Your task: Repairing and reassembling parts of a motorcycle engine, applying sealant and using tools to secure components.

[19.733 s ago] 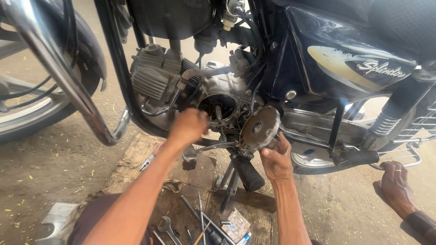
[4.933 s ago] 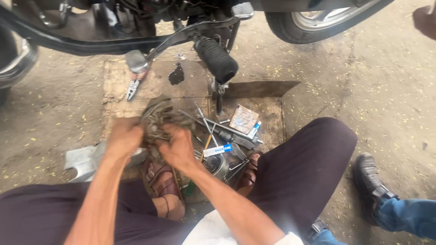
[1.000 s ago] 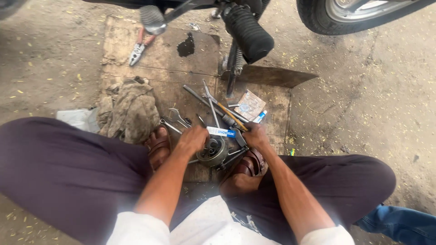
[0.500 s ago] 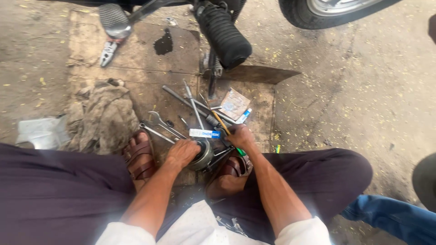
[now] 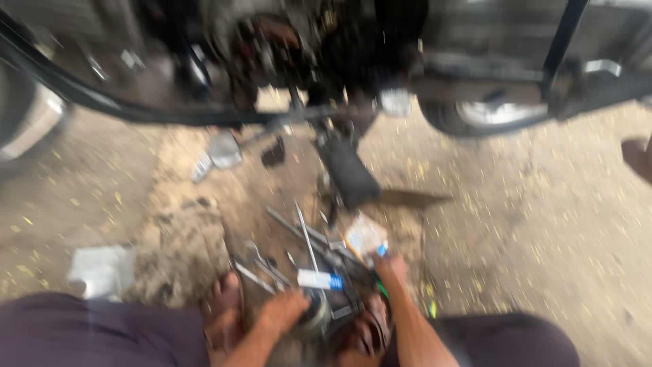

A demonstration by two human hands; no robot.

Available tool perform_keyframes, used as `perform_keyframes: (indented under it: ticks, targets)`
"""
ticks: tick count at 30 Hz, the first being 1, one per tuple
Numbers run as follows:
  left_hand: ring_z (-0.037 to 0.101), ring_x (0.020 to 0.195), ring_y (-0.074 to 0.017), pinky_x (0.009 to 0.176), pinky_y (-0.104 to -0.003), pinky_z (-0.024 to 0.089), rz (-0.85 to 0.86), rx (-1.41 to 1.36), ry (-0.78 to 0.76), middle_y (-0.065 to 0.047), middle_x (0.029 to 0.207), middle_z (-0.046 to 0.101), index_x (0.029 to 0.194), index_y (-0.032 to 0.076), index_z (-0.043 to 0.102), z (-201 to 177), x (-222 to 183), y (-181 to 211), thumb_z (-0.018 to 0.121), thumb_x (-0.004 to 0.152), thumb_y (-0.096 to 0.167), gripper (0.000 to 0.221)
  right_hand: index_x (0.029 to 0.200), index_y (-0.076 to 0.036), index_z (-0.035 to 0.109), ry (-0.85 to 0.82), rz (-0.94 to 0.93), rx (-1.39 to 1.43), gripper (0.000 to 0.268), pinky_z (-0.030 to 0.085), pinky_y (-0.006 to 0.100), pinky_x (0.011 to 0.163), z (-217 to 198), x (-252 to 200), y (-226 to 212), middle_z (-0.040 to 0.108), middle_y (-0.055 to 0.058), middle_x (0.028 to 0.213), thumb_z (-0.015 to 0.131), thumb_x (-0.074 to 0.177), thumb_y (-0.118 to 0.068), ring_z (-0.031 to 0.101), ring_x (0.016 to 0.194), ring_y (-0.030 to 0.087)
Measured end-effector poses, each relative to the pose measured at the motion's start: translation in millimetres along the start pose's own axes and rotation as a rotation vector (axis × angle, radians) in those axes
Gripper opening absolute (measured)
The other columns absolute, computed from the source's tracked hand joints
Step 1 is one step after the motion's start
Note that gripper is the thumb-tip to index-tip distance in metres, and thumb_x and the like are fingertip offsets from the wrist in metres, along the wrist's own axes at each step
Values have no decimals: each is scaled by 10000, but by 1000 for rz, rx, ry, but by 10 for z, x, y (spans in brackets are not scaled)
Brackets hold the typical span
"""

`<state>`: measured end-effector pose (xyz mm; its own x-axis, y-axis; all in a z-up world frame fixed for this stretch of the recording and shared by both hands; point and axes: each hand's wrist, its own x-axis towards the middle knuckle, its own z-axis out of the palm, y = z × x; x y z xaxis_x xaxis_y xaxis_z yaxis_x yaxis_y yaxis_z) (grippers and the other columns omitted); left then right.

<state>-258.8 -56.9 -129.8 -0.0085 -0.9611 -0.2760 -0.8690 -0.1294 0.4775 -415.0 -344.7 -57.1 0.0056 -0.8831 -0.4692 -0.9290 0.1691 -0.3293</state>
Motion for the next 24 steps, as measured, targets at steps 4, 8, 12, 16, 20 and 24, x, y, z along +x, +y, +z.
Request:
perform_keyframes:
  ticks: [4,8,12,16,20,24]
  targets:
    - [649,1127,-338,936,-469,534,-157,-62,-88,-163,1201,647,1227,104,616,-598,30,93,461,1053,115,234,961,36,786,231,-399,31,612,516,511,910,721,913,848,684,335,1082,697,927,-569,652,1049,498]
    - [667,1062,-370,929,-458,545,-284,-297,136,-190,1100,667,1157,63,642,-1281,-3,237,659,847,128,317,1024,51,747,371,20,168,644,552,492,842,90,46,-69,726,275,968,783,781,-545,721,937,425]
    - [753,896,-313,879,-407,575,-386,-629,429,-178,960,763,984,61,788,-1455,304,72,747,816,180,210,1067,13,717,196,-14,469,449,614,506,737,-188,-396,-427,763,236,863,785,808,-348,776,770,391]
    - [745,840,-292,821,-406,563,-422,-689,398,-167,893,760,996,75,775,-2726,29,491,782,845,239,223,932,26,807,-13,-168,123,380,587,464,779,-424,-758,-600,767,215,805,775,860,-346,742,746,290]
    - [756,801,-246,776,-381,571,-346,-698,385,-119,876,770,999,75,742,-3385,-356,795,767,856,228,211,987,-62,816,-572,-570,-59,298,516,325,564,-978,-1531,-999,779,93,760,757,906,-343,682,603,140]
    - [737,884,-231,787,-386,558,-80,-669,579,-101,934,765,1016,50,719,-3418,-603,903,738,876,186,196,978,-29,781,-776,-389,325,298,392,265,389,-1580,-2251,-1408,732,77,697,698,932,-311,554,455,117]
